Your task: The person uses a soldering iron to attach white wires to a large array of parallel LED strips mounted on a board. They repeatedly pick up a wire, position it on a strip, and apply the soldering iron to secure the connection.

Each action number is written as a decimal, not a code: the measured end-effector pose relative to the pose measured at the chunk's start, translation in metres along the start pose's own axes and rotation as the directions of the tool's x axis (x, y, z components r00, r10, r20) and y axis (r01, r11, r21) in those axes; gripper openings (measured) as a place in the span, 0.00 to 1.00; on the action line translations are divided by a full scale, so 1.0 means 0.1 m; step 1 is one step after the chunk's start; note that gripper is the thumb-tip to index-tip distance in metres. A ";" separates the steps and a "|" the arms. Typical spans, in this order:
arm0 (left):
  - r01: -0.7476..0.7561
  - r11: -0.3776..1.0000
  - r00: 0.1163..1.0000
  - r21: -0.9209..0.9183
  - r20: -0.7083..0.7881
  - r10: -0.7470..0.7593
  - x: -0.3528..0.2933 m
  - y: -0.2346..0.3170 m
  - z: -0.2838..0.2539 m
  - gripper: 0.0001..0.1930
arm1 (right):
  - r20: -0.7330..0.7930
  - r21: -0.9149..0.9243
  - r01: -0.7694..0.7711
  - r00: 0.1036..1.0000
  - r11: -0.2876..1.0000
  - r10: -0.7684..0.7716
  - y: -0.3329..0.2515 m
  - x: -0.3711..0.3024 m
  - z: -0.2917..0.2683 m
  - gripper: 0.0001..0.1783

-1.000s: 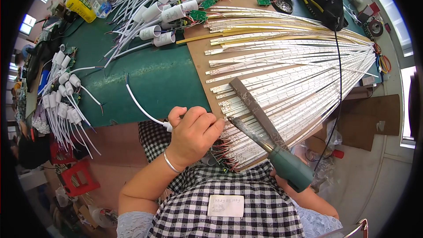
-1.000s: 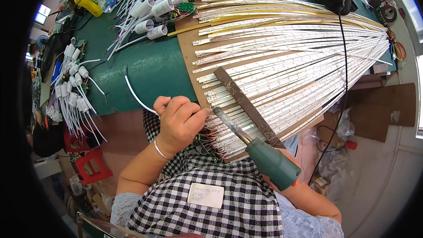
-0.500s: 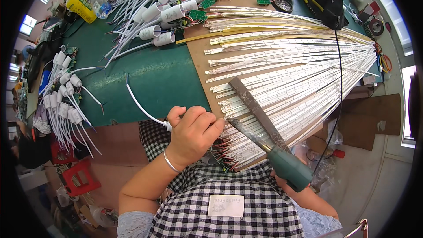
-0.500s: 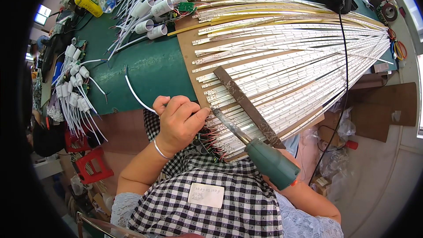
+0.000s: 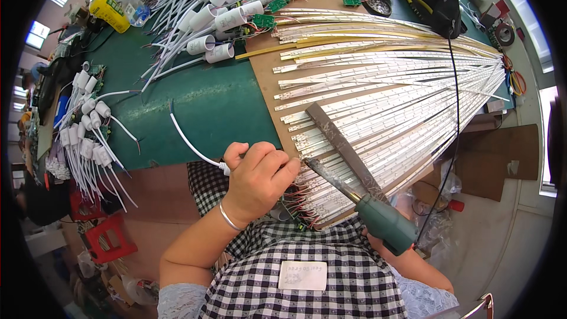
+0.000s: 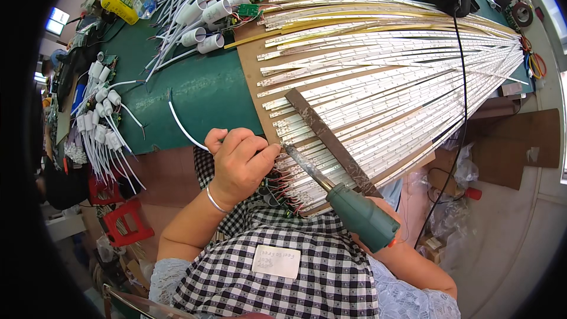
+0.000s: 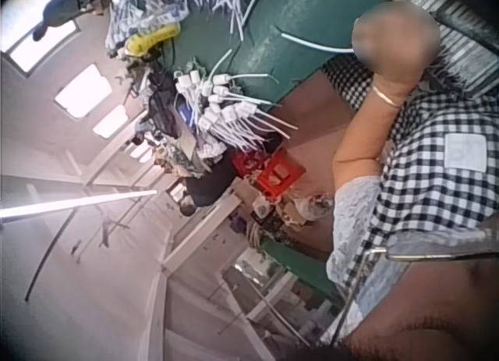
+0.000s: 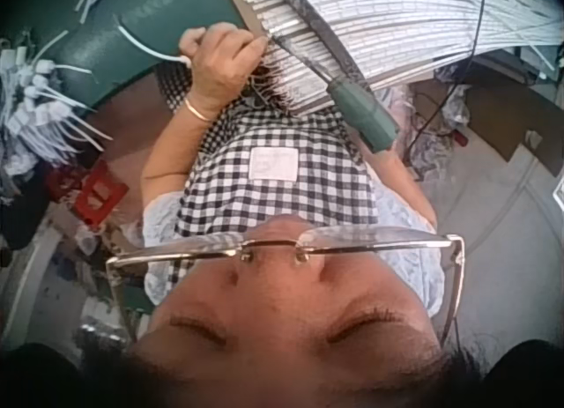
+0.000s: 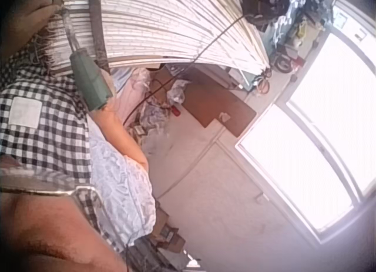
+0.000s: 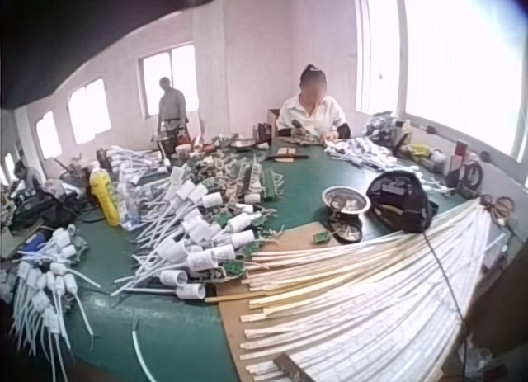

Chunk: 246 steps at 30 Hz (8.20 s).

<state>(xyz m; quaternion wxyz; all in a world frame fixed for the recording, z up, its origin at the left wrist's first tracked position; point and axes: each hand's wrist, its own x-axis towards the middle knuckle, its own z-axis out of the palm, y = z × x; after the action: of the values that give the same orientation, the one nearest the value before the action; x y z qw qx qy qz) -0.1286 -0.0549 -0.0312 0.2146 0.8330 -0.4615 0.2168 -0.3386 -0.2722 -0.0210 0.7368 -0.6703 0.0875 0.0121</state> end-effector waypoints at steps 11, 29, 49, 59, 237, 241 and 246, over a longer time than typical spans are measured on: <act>0.007 1.000 1.000 0.008 0.003 -0.007 -0.01 0.00 0.01 0.08 | 0.047 -0.445 -0.123 0.986 0.887 0.161 -0.16 0.10 -0.01 0.16; 0.006 1.000 0.999 0.006 0.040 -0.006 -0.01 0.01 -0.02 0.06 | -0.067 -0.320 -0.045 0.997 0.946 0.025 -0.26 0.09 0.02 0.21; 0.043 0.996 0.995 -0.078 0.091 -0.036 0.09 0.02 -0.08 0.10 | -0.159 -0.202 -0.022 0.987 0.979 -0.011 -0.21 -0.07 -0.07 0.18; 0.112 0.985 0.983 -0.132 0.158 -0.091 0.13 0.04 -0.14 0.08 | -0.080 -0.342 -0.023 0.997 0.939 -0.005 -0.17 -0.04 -0.14 0.13; -0.103 0.875 0.982 0.473 0.190 0.013 1.84 -1.30 0.51 0.07 | -0.422 0.030 0.060 0.906 0.998 -0.042 -0.18 -0.01 -0.04 0.27; 0.186 0.955 0.964 0.233 0.145 -0.223 1.96 -1.39 0.47 0.06 | -0.450 0.035 0.038 0.893 0.999 -0.018 -0.16 -0.01 -0.05 0.27; 0.399 0.442 0.868 -0.803 0.176 -0.465 2.33 -2.08 -0.04 0.07 | -0.441 0.058 0.005 0.897 0.998 0.021 -0.16 0.00 -0.04 0.27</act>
<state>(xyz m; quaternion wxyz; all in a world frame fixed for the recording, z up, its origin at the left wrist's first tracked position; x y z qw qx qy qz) 0.1618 -0.1100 0.0699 0.6392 0.7172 -0.2723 -0.0549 -0.3370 -0.2779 -0.0057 0.7169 -0.6337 0.2550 -0.1395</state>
